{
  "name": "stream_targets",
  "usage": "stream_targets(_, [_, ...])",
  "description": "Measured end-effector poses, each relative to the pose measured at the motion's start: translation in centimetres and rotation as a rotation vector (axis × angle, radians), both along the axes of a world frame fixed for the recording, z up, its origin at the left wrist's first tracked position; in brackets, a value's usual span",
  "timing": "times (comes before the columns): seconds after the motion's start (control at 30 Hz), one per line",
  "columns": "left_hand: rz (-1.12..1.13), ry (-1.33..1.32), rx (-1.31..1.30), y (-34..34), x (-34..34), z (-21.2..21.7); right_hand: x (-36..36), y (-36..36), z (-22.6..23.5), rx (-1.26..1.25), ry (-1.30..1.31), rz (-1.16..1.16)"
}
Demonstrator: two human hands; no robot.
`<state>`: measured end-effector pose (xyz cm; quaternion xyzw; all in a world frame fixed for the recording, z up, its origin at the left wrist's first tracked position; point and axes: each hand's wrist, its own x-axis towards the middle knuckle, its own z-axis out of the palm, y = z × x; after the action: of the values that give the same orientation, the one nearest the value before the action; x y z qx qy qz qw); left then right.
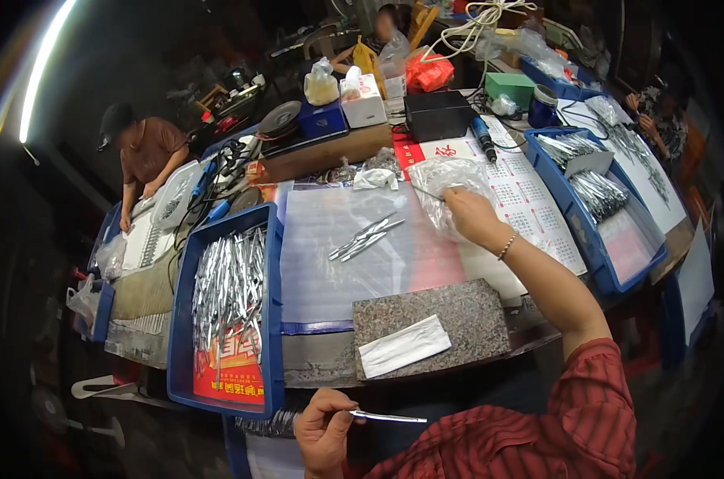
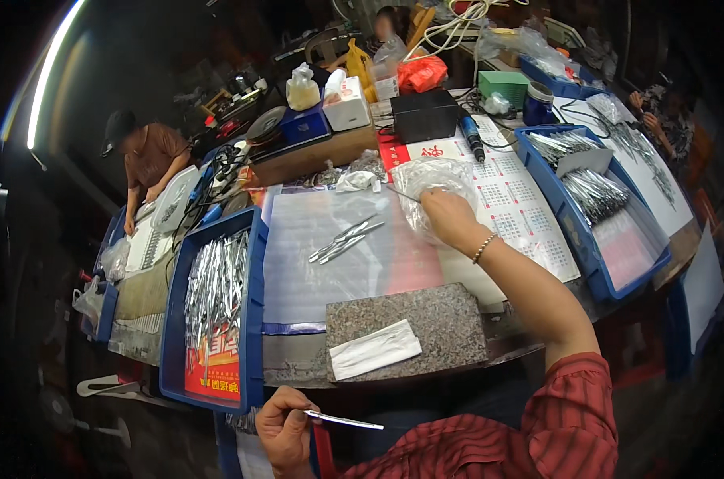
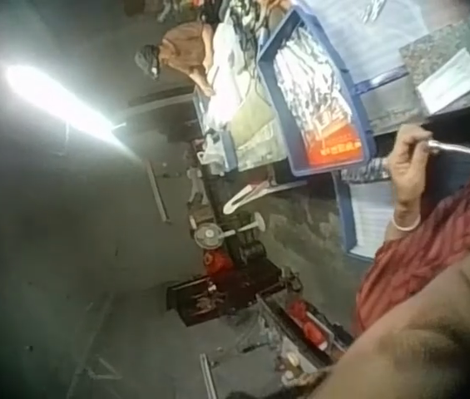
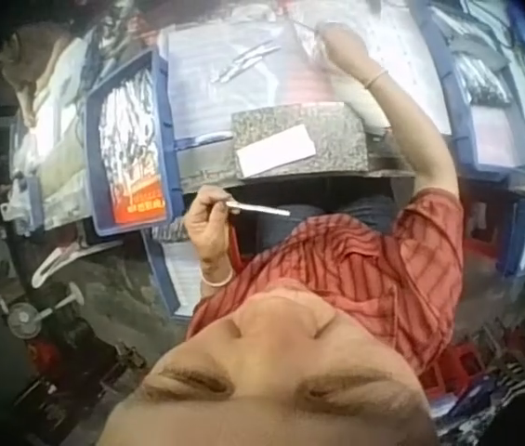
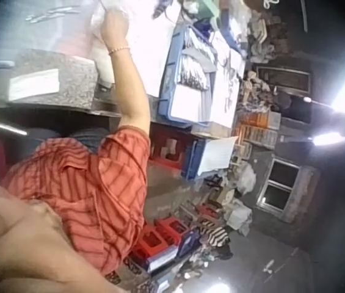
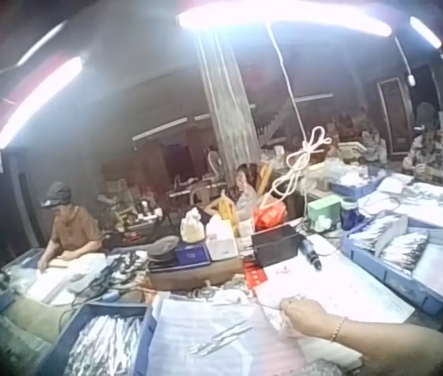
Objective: A worker processes small metal pins using a thin manual tool at a factory workbench.
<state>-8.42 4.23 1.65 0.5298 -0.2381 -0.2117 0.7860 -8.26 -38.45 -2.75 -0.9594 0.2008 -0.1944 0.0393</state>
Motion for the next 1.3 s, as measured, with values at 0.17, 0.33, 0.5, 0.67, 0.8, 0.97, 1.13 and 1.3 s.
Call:
stream_targets(0.17, [-0.165, 0.032, 0.022, -1.7, -0.3, -0.7, -3.7, 3.9, 5.3, 0.524, -0.513, 0.173])
stream_targets(0.33, [-0.242, 0.141, 0.102, -4.0, -0.8, -2.5, -10.6, 15.7, 9.8, 1.49, -0.357, 0.213])
stream_targets(0.5, [-0.299, 0.189, 0.036, -5.9, -1.4, -2.5, -13.6, 19.9, 5.8, 1.827, -0.326, 0.221])
stream_targets(0.67, [-0.313, 0.273, -0.031, -5.7, -1.7, -2.0, -15.2, 20.3, 2.0, 1.432, -0.323, 0.398])
stream_targets(0.8, [-0.282, 0.282, -0.006, -5.4, -1.9, -2.1, -15.5, 20.4, 3.9, 1.171, -0.248, 0.422])
stream_targets(0.97, [-0.275, 0.232, 0.023, -5.0, -1.7, -2.2, -16.1, 20.3, 4.5, 1.127, -0.133, 0.415])
stream_targets(1.13, [-0.274, 0.168, 0.07, -4.9, -1.7, -2.3, -15.6, 20.0, 4.8, 0.878, -0.166, 0.578])
stream_targets(1.3, [-0.258, 0.178, 0.112, -4.8, -1.5, -2.1, -15.2, 20.7, 4.4, 0.791, -0.197, 0.634])
